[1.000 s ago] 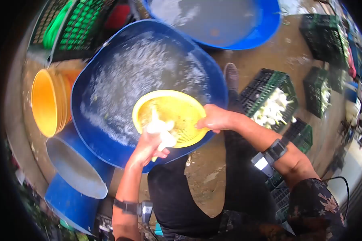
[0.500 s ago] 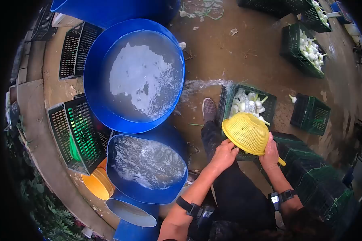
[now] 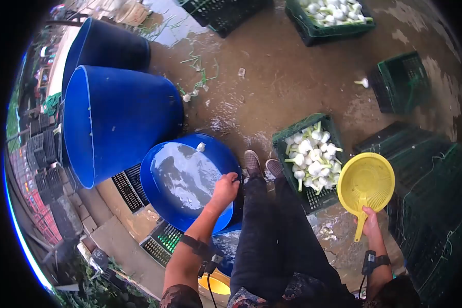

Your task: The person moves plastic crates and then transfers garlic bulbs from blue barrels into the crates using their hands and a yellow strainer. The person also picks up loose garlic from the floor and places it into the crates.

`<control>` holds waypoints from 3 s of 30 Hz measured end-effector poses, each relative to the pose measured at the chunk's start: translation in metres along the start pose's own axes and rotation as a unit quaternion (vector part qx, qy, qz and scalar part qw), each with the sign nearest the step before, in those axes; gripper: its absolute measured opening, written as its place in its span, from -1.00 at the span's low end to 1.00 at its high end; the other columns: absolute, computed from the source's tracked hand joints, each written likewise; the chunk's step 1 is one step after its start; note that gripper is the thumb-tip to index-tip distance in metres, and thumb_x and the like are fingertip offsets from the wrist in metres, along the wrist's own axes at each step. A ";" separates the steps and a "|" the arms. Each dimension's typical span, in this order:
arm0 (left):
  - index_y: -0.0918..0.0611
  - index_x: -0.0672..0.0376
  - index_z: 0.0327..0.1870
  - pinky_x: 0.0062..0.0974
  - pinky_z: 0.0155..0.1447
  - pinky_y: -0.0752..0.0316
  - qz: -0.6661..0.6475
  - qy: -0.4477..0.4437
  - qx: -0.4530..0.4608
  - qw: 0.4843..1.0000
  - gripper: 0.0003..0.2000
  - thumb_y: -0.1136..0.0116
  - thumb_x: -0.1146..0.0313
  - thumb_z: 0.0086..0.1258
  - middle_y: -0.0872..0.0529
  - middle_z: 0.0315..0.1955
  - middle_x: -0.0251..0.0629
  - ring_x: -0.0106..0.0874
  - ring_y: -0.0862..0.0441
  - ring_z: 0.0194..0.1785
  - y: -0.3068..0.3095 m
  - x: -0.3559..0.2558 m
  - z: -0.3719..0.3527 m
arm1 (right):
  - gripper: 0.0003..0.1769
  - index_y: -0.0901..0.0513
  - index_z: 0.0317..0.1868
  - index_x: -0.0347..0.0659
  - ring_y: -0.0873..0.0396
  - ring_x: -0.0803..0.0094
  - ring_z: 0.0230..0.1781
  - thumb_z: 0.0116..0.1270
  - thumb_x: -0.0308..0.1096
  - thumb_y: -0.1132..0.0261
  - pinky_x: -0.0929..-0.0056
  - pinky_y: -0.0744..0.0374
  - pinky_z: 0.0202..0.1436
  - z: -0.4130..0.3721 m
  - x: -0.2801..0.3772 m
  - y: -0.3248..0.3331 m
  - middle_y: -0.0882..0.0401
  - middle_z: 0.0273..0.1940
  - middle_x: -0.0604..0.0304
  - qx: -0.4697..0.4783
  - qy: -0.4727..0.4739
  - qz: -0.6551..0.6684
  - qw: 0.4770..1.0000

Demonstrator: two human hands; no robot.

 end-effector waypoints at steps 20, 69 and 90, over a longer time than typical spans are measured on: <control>-0.53 0.30 -0.26 -0.12 0.00 -0.42 0.092 -0.047 0.138 0.985 -0.84 -0.01 0.52 0.13 -0.57 -0.19 0.11 0.04 -0.52 -0.05 -0.237 -0.112 0.243 | -0.57 -0.46 0.06 -0.36 -0.46 0.35 0.00 0.22 -0.30 -0.18 0.40 -0.35 0.17 0.162 -0.182 -0.039 -0.53 -0.04 0.15 -0.129 0.158 0.341 0.918; -0.45 0.21 -0.32 -0.65 -0.33 -0.34 -0.667 0.158 -0.340 0.643 -0.73 -0.03 0.63 -0.14 -0.47 -0.48 -0.37 -0.56 -0.41 -0.41 0.763 -0.012 0.305 | -0.49 -0.42 0.08 -0.31 -0.47 0.45 -0.10 0.06 -0.45 -0.27 0.45 -0.45 0.01 -0.445 0.661 -1.085 -0.51 -0.08 0.21 0.232 0.563 -0.364 0.705; -0.46 0.17 -0.31 -0.60 -0.52 -0.29 -0.625 0.326 -0.303 0.641 -0.87 0.00 0.54 0.10 -0.49 -0.57 -0.38 -0.60 -0.40 -0.59 0.768 0.151 0.734 | -0.64 -0.55 -0.09 -0.43 -0.57 0.38 -0.31 0.07 -0.44 -0.23 0.46 -0.52 -0.20 -0.104 0.785 -1.488 -0.62 -0.25 0.10 0.239 0.397 -0.572 0.676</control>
Point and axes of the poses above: each hand's wrist, its own z-axis towards the middle knuckle, its own y-axis out of the back of the hand, x = y × z, the point moved 6 cm from there along z, towards the middle knuckle
